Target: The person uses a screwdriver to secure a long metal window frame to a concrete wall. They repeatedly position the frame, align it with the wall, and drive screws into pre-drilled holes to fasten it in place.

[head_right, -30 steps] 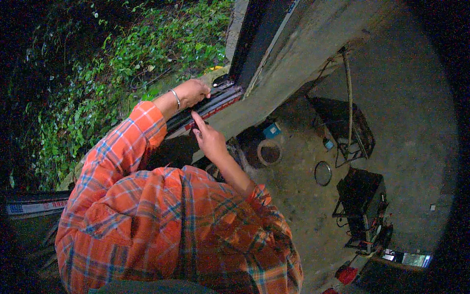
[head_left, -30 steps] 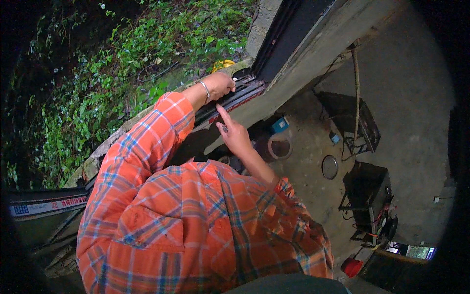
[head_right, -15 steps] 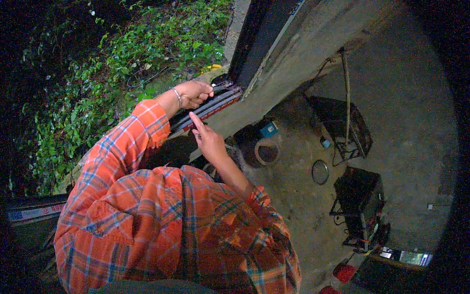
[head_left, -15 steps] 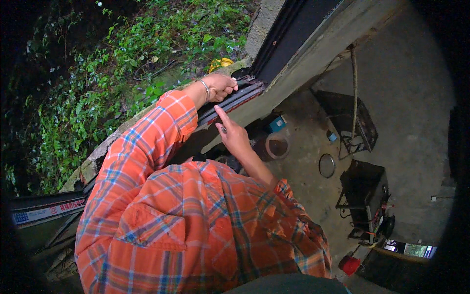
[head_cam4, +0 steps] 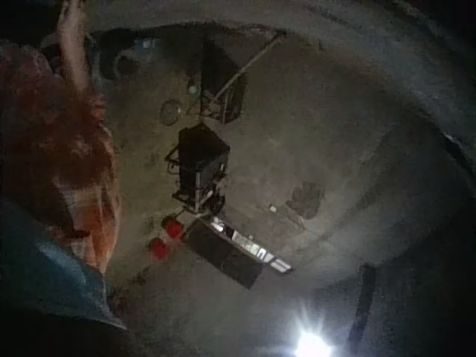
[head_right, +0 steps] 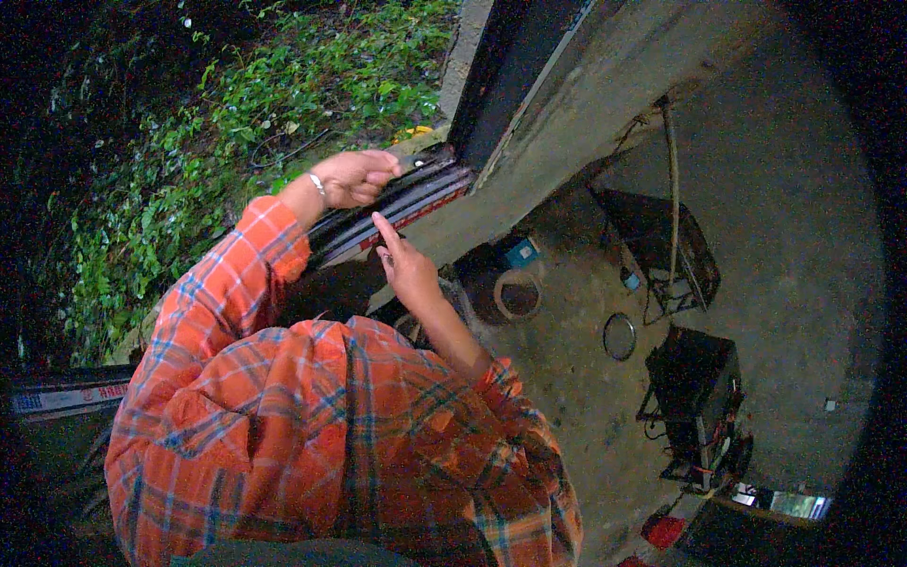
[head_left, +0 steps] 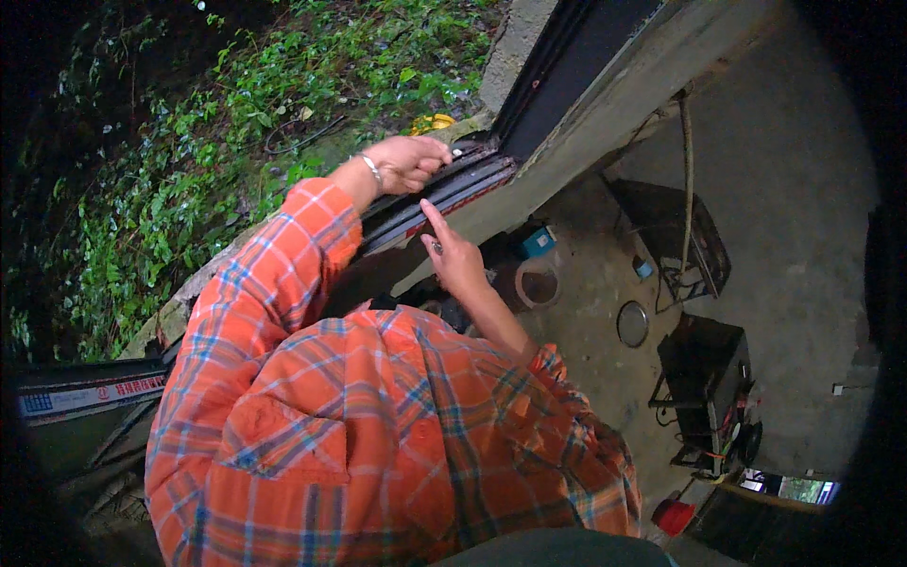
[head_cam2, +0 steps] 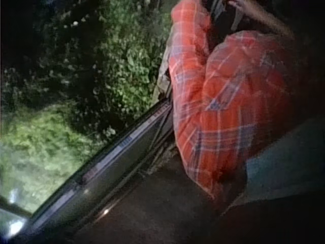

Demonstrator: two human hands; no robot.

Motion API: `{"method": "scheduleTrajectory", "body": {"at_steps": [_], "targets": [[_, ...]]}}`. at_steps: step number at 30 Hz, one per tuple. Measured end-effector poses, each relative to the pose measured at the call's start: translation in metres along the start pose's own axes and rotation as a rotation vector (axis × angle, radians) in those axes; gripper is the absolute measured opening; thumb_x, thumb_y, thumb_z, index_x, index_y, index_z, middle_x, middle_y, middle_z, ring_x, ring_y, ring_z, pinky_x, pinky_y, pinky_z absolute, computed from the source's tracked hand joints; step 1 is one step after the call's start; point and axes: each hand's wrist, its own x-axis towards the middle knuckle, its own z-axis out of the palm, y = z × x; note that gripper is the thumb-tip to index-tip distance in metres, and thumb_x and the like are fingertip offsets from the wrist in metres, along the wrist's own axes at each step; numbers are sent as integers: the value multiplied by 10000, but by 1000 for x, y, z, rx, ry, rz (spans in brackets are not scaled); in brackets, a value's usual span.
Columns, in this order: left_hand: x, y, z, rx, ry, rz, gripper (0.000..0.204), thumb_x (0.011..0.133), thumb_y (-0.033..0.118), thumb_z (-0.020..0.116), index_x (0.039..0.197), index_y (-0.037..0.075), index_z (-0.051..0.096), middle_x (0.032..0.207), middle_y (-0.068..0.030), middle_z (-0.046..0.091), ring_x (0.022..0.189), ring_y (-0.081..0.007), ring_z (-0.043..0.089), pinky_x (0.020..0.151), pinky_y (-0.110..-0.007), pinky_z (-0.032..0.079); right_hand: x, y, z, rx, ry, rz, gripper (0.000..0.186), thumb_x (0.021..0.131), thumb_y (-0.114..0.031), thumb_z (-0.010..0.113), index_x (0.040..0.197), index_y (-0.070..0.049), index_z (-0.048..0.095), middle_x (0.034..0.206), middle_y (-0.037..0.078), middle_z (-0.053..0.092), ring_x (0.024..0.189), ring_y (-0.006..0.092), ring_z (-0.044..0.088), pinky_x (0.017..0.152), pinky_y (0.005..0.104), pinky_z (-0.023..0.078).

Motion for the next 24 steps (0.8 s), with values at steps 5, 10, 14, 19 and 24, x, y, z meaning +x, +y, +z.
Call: {"method": "scheduleTrajectory", "body": {"at_steps": [5, 10, 14, 19, 24], "targets": [[-52, 22, -56, -1, 234, 223, 150, 829, 185, 470, 747, 74, 528, 484, 69, 330, 363, -56, 232, 330, -216, 189, -1, 1, 1, 41, 16, -2, 559, 791, -140, 570, 1281, -250, 325, 914, 177, 586, 736, 365, 561, 583, 401, 449], [-64, 3, -94, 1367, 471, 440, 163, 786, 186, 495, 733, 48, 564, 558, -13, 466, 504, -125, 454, 447, -259, 371, 0, -2, -1, 36, -9, -32, 566, 801, -143, 557, 1293, -248, 299, 858, 179, 589, 706, 376, 555, 576, 413, 440], [-62, 3, -28, 618, 306, 134, 170, 814, 190, 488, 733, 48, 537, 486, 24, 394, 390, -75, 344, 330, -217, 242, -2, -1, -5, 14, -61, 38, 553, 807, -148, 547, 1293, -244, 303, 857, 186, 584, 717, 374, 553, 583, 417, 437], [-40, -12, -13, 869, 334, 198, 165, 801, 187, 500, 717, 50, 542, 475, 22, 391, 372, -81, 346, 323, -238, 232, -2, -1, -3, 25, -28, 8, 545, 806, -155, 549, 1288, -244, 313, 876, 175, 585, 745, 370, 553, 595, 412, 441], [-15, -10, -16, 1250, 261, 298, 84, 743, 91, 485, 719, 37, 545, 537, -25, 459, 397, -128, 410, 343, -282, 321, -1, -1, -3, -15, -56, 40, 546, 799, -150, 557, 1280, -254, 322, 892, 170, 586, 747, 363, 557, 601, 405, 445]]}}
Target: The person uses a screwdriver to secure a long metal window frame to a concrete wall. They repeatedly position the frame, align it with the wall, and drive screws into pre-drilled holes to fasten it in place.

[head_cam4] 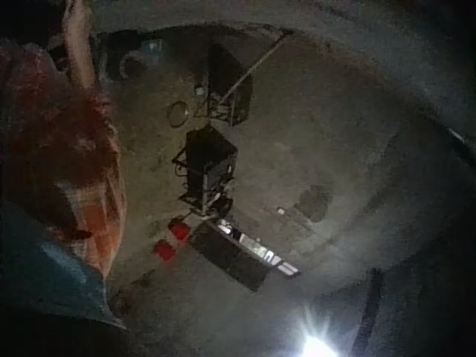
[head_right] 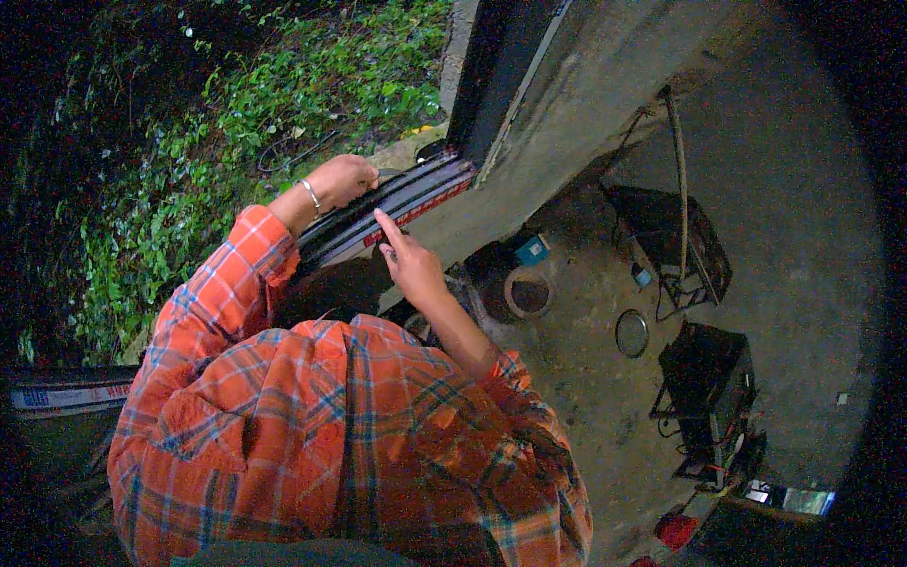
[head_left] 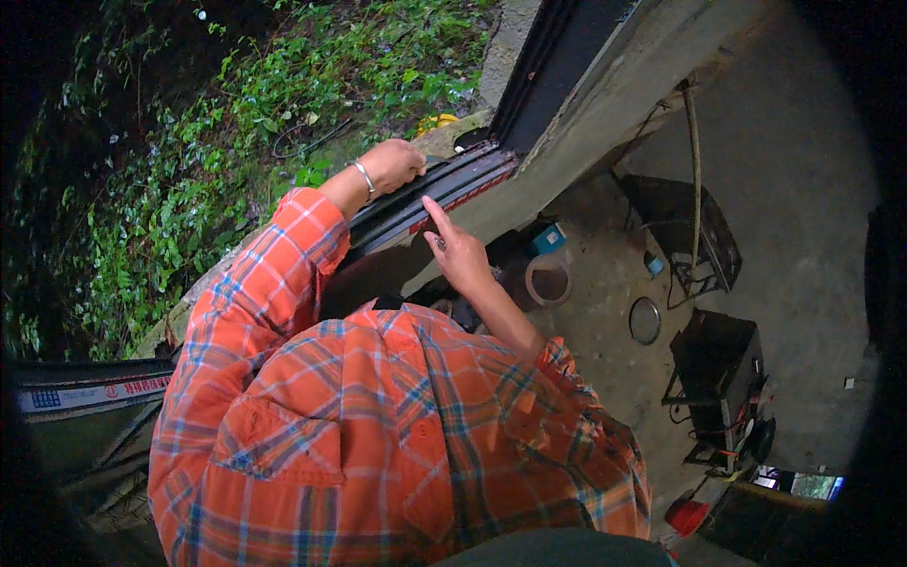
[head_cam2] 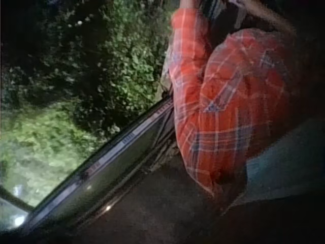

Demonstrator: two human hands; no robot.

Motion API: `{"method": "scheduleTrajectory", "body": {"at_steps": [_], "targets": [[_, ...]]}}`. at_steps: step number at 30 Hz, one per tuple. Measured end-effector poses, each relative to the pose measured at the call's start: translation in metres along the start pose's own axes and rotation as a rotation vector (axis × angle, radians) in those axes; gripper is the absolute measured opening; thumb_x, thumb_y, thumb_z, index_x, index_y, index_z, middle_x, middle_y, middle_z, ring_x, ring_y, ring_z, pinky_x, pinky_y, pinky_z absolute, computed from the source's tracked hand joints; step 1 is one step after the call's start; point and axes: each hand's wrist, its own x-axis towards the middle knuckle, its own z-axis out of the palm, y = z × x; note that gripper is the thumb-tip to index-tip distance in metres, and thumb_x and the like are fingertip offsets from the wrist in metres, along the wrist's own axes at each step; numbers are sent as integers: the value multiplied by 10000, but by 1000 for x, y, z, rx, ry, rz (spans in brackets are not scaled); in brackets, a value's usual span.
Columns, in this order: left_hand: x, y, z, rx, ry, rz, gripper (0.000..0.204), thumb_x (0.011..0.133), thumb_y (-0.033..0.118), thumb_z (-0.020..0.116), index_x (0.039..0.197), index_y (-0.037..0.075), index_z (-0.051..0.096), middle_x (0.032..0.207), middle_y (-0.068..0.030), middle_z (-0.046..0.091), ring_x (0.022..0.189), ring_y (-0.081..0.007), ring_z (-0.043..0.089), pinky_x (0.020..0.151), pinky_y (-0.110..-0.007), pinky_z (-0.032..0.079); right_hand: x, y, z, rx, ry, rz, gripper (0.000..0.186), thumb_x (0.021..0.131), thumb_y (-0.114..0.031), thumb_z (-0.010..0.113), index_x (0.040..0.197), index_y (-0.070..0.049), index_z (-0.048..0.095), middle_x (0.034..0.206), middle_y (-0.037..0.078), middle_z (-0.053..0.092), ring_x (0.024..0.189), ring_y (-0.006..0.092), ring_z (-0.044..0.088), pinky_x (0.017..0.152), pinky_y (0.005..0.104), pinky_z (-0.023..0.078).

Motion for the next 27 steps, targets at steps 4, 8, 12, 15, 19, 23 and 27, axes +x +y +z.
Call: {"method": "scheduleTrajectory", "body": {"at_steps": [4, 8, 12, 15, 19, 23, 27], "targets": [[23, 19, 8, -347, -22, -223, 76, 742, 77, 468, 718, 54, 537, 521, -11, 441, 376, -118, 381, 322, -273, 280, 1, 3, 0, 29, -9, 9, 560, 788, -129, 568, 1277, -256, 326, 902, 168, 586, 741, 354, 562, 595, 396, 450], [41, 27, 15, -504, -18, -339, 128, 797, 165, 472, 717, 82, 529, 475, 29, 391, 342, -94, 316, 299, -258, 205, 0, 2, 0, 19, 31, -31, 571, 782, -120, 572, 1278, -256, 324, 881, 163, 589, 731, 349, 565, 585, 394, 451], [51, 22, 22, -690, -57, -319, 166, 834, 221, 476, 745, 86, 514, 464, 46, 365, 331, -80, 296, 289, -246, 186, 1, -1, -2, 12, 27, -33, 572, 781, -123, 573, 1278, -256, 323, 883, 158, 591, 728, 347, 567, 579, 395, 453], [58, 7, 21, -875, -165, -293, 172, 873, 231, 436, 803, 87, 497, 462, 64, 343, 326, -67, 281, 281, -224, 179, 1, -1, -1, -23, 33, -20, 571, 781, -126, 574, 1278, -256, 323, 881, 154, 592, 718, 347, 567, 571, 394, 454], [54, 8, 17, -939, -207, -326, 162, 880, 226, 419, 819, 95, 492, 475, 62, 349, 326, -59, 264, 283, -208, 181, 1, 4, 2, -17, 66, -49, 571, 782, -128, 573, 1279, -257, 323, 859, 155, 594, 701, 348, 566, 557, 395, 452], [50, -1, 16, -1058, -242, -310, 152, 881, 214, 417, 819, 100, 496, 482, 58, 359, 325, -55, 261, 280, -202, 182, 0, -1, 1, -11, 53, -26, 574, 785, -130, 572, 1282, -260, 318, 882, 162, 592, 706, 347, 565, 564, 394, 451], [45, -2, 12, -1113, -256, -297, 148, 878, 211, 424, 816, 98, 497, 480, 58, 359, 326, -50, 256, 285, -195, 184, -1, -3, 1, -12, 41, -13, 578, 786, -130, 570, 1286, -261, 312, 903, 165, 589, 715, 343, 566, 571, 392, 451]]}}
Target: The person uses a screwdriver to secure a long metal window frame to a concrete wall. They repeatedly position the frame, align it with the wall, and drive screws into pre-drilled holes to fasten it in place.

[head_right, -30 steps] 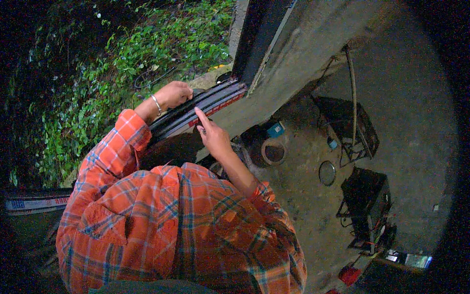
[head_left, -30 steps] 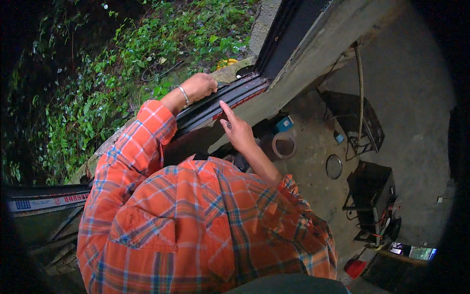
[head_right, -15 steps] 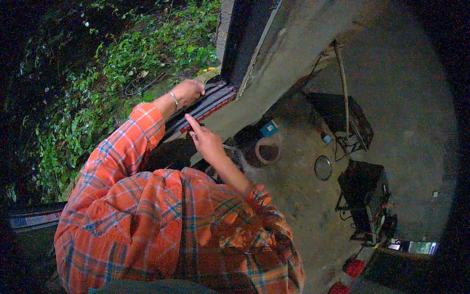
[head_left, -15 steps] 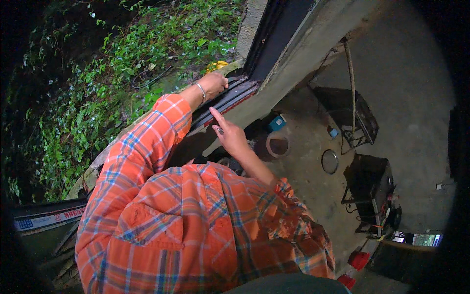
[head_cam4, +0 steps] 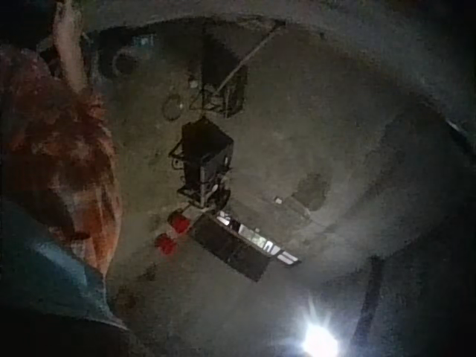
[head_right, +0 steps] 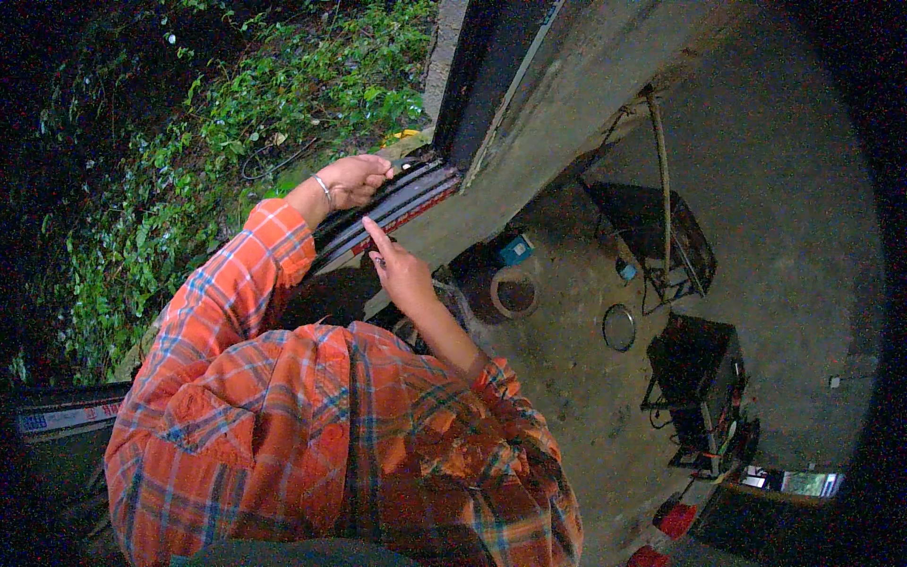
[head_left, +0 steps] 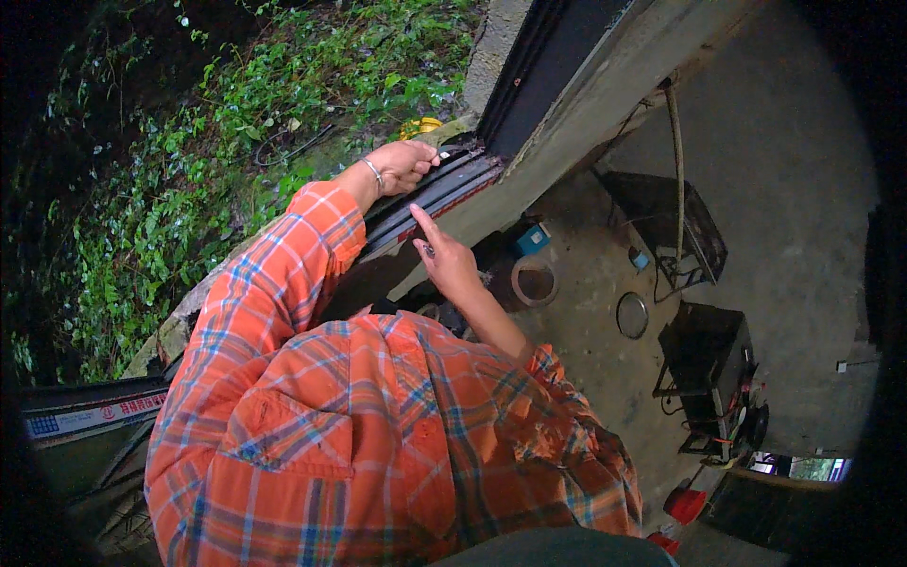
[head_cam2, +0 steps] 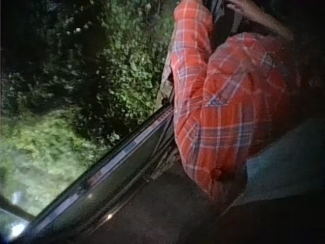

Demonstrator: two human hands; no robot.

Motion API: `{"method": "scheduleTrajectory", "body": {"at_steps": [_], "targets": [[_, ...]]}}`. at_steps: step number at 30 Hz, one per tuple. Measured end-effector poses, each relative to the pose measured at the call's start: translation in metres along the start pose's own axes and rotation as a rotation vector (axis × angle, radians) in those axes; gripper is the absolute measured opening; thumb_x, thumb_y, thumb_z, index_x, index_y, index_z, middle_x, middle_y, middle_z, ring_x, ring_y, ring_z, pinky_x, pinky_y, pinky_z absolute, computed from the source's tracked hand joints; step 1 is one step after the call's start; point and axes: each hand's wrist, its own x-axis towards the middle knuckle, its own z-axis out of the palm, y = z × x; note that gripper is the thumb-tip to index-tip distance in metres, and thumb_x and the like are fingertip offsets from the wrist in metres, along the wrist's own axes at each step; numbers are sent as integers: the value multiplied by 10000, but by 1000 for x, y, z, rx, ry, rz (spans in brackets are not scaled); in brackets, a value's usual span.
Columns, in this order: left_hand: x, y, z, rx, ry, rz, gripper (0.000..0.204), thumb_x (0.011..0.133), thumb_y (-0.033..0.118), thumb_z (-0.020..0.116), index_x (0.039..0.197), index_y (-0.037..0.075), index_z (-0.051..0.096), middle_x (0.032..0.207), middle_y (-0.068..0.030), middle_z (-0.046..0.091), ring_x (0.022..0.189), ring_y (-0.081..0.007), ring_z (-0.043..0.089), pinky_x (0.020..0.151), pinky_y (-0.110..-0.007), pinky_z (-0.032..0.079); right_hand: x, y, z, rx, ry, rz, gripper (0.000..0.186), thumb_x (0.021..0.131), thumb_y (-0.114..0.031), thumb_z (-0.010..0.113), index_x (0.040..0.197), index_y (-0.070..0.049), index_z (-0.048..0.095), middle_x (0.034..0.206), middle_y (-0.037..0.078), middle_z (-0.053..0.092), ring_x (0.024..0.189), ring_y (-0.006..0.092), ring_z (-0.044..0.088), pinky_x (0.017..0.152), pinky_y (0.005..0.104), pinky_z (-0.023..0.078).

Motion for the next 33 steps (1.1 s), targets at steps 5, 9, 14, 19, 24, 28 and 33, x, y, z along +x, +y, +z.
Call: {"method": "scheduleTrajectory", "body": {"at_steps": [5, 9, 14, 19, 24, 28, 33], "targets": [[-15, 6, 2, -174, 30, 2, 143, 877, 196, 429, 820, 81, 490, 471, 61, 338, 326, -50, 234, 293, -191, 184, 0, 2, 2, 12, -6, 0, 574, 790, -128, 564, 1288, -257, 309, 924, 167, 584, 722, 350, 561, 574, 394, 450], [-35, 3, -18, -456, 60, 120, 142, 883, 181, 419, 816, 72, 480, 461, 59, 317, 323, -56, 216, 291, -194, 182, 0, 4, 1, 30, 14, -20, 574, 790, -124, 563, 1288, -254, 308, 937, 170, 580, 729, 358, 556, 578, 401, 447], [-35, -8, -48, 408, 539, 233, 233, 806, 165, 479, 621, 30, 524, 532, -43, 499, 399, -181, 417, 361, -318, 331, 1, 0, 0, 6, -25, 6, 577, 788, -128, 567, 1287, -255, 307, 945, 168, 579, 740, 362, 556, 582, 407, 449], [-44, 11, 11, 596, 382, 283, 188, 807, 208, 504, 726, 49, 560, 570, 4, 467, 481, -126, 422, 439, -278, 360, -1, 6, 4, 35, 16, -1, 570, 790, -137, 565, 1285, -258, 309, 944, 160, 583, 749, 361, 559, 586, 408, 454], [-33, 8, 19, 1079, 396, 311, 168, 780, 146, 487, 741, 16, 585, 639, -54, 543, 594, -186, 520, 540, -293, 422, -1, 5, 3, 19, 49, -48, 605, 780, -119, 568, 1293, -280, 291, 813, 146, 585, 655, 339, 563, 531, 404, 448], [-17, 0, 5, 1549, 254, 548, 114, 683, 85, 536, 755, 23, 599, 690, -93, 569, 644, -220, 552, 599, -305, 454, 0, 4, 1, -11, 63, -60, 634, 768, -102, 576, 1296, -291, 281, 747, 134, 589, 613, 323, 569, 499, 402, 445], [14, 3, 4, 975, 216, 311, 137, 783, 137, 477, 712, 69, 573, 522, -15, 454, 436, -134, 439, 377, -286, 335, 0, 6, 1, 32, 12, -5, 562, 778, -115, 576, 1270, -250, 342, 866, 169, 587, 717, 348, 561, 570, 395, 450]]}}
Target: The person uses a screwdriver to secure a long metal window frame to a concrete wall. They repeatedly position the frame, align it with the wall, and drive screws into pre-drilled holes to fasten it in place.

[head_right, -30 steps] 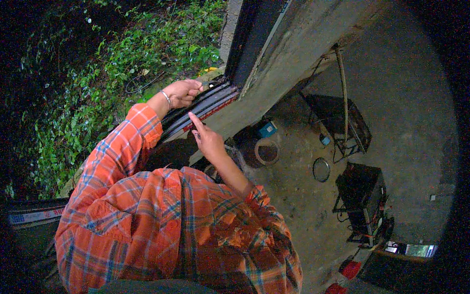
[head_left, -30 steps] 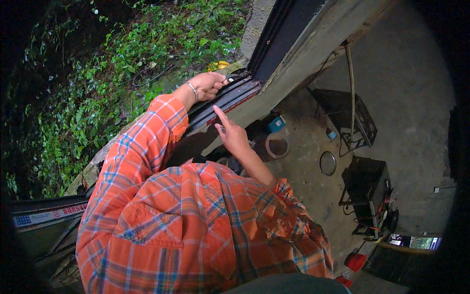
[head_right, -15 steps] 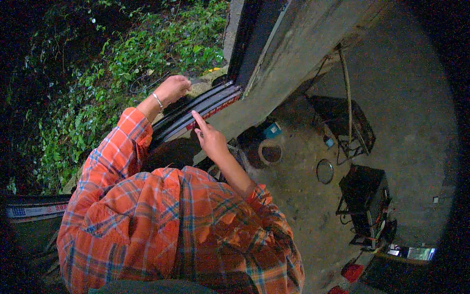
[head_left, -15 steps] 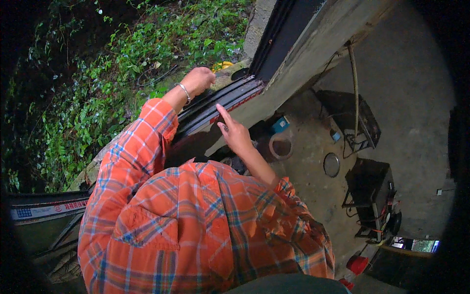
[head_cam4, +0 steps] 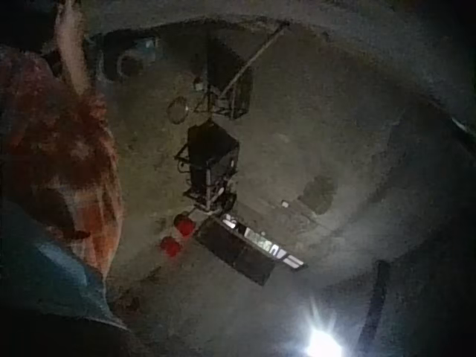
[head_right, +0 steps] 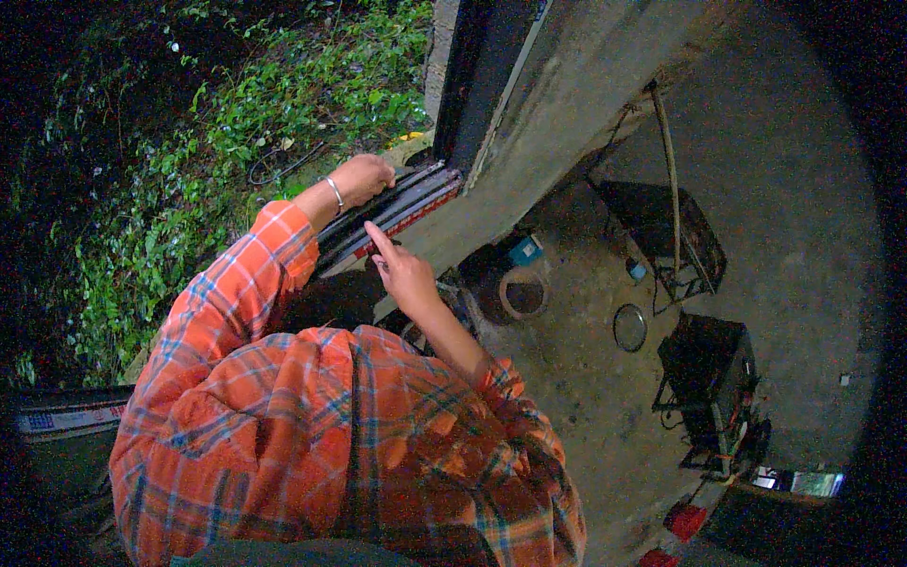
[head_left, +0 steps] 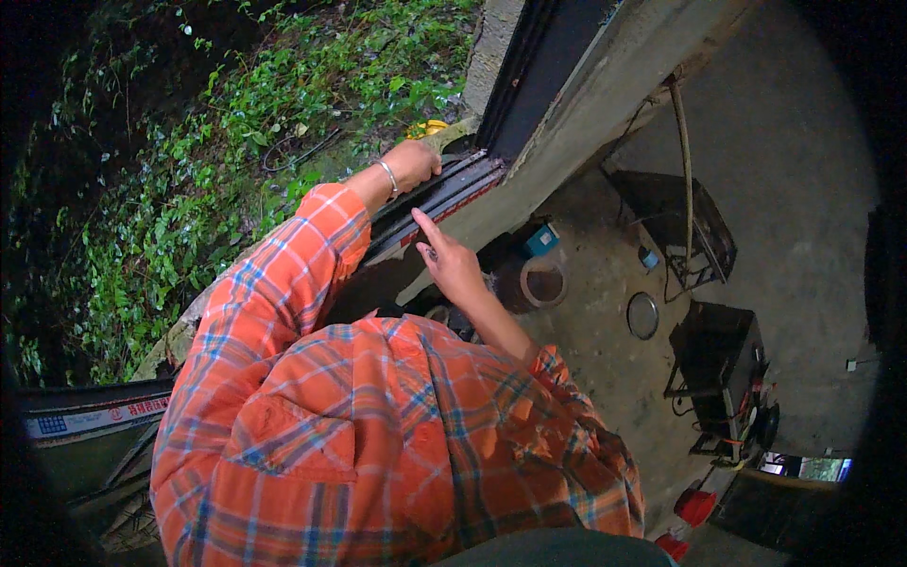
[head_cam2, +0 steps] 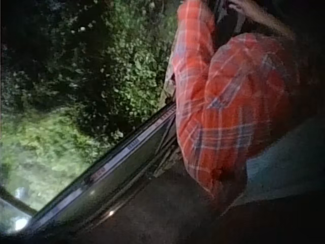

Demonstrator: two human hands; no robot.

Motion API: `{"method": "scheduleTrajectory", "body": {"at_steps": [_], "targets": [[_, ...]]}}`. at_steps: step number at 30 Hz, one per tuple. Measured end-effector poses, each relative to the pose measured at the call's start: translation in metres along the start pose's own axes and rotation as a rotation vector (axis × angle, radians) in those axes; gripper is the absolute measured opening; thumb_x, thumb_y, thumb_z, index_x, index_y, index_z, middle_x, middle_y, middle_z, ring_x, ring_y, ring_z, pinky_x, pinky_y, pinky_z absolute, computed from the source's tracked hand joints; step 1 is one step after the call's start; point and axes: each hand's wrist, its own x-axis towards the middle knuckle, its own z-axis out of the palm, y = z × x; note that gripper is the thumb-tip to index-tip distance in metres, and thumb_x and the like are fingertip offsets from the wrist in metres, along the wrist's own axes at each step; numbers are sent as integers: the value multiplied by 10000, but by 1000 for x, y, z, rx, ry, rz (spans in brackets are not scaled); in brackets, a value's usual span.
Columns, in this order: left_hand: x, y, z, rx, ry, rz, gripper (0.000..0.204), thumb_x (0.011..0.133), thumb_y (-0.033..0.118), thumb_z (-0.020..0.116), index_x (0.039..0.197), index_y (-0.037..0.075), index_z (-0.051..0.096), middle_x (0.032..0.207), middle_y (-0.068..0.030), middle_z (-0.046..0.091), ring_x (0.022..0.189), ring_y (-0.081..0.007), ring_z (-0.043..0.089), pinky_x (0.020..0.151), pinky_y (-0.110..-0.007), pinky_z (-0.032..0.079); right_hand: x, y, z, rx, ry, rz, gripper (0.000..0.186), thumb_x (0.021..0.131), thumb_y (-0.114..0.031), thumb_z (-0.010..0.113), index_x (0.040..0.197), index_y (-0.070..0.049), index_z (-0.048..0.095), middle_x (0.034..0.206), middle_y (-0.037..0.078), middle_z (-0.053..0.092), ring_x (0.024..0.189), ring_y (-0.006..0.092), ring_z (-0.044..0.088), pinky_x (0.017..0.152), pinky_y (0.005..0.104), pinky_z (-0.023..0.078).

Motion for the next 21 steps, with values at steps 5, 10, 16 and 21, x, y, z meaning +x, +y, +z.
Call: {"method": "scheduleTrajectory", "body": {"at_steps": [5, 10, 16, 21], "targets": [[-1, 11, 11, -310, 40, -146, 133, 802, 153, 466, 721, 74, 535, 459, 27, 378, 317, -96, 306, 282, -261, 211, 0, -3, -3, 5, -25, -4, 569, 769, -113, 585, 1268, -250, 346, 903, 151, 590, 732, 340, 566, 573, 388, 454], [-11, 16, 6, -778, -112, -339, 158, 857, 209, 435, 773, 86, 489, 471, 50, 357, 319, -69, 271, 278, -223, 200, 0, 1, 3, -47, 8, -8, 570, 770, -113, 584, 1268, -255, 345, 934, 129, 590, 741, 332, 567, 576, 380, 456], [-18, 6, 4, -991, -151, -312, 156, 875, 194, 420, 794, 85, 496, 484, 45, 388, 309, -62, 239, 276, -211, 180, 1, -1, 2, -20, 3, -6, 556, 781, -125, 575, 1268, -261, 343, 932, 128, 591, 739, 330, 566, 575, 383, 454], [-42, 8, -19, -1115, -68, -279, 135, 857, 191, 452, 806, 84, 515, 479, 49, 386, 317, -51, 239, 290, -197, 176, 0, -2, 0, -14, 5, -4, 564, 785, -119, 570, 1274, -268, 333, 930, 139, 589, 718, 340, 564, 564, 386, 451]]}}
